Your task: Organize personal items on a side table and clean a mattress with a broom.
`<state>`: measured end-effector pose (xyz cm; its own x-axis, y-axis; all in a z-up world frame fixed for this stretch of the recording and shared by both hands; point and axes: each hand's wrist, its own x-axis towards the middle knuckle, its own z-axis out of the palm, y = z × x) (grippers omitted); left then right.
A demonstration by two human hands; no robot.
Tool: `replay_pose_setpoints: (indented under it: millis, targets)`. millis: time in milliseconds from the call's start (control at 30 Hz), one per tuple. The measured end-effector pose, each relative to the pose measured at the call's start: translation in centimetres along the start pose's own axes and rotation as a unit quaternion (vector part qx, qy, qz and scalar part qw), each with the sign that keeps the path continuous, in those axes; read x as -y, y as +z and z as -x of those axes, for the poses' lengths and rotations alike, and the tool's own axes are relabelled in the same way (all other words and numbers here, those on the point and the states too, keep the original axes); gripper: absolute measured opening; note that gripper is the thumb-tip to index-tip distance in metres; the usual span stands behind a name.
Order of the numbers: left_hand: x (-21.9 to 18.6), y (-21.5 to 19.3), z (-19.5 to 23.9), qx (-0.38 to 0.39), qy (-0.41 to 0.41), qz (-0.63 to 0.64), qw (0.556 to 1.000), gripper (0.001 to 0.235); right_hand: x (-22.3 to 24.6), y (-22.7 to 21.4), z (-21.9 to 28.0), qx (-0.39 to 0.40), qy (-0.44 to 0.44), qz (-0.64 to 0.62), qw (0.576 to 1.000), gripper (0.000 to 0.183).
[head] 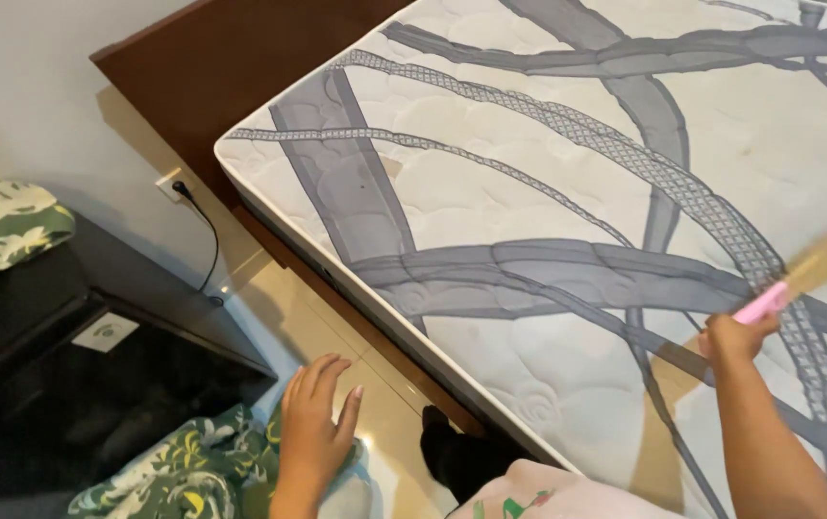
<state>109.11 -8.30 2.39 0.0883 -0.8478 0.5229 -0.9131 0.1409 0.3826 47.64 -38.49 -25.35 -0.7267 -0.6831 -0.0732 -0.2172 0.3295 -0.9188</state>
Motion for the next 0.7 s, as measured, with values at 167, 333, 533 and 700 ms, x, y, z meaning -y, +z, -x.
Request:
replay_pose_setpoints:
  millis: [167, 333, 533, 700]
  targets:
    - [3.6, 0.8, -3.9, 0.009, 0.002, -0.007, 1.0, 0.036, -9.8, 18.7, -0.5, 0.12, 0.005, -0.067, 0.99, 0.077]
    - [4.7, 1.4, -9.3, 0.016, 0.022, 0.04, 0.999, 0.036, 3.7, 23.9, 22.2, 0.487, -0.154, 0.043, 0.859, 0.08]
    - [7.2, 1.9, -14.5, 0.014, 0.054, 0.04, 0.998, 0.036, 14.9, 19.0, 28.2, 0.653, -0.179, 0.168, 0.716, 0.088]
    - [10.0, 3.3, -17.1, 0.027, 0.064, 0.02, 0.997, 0.038, 2.2, 21.7, 6.5, 0.146, -0.359, 0.113, 0.915, 0.096]
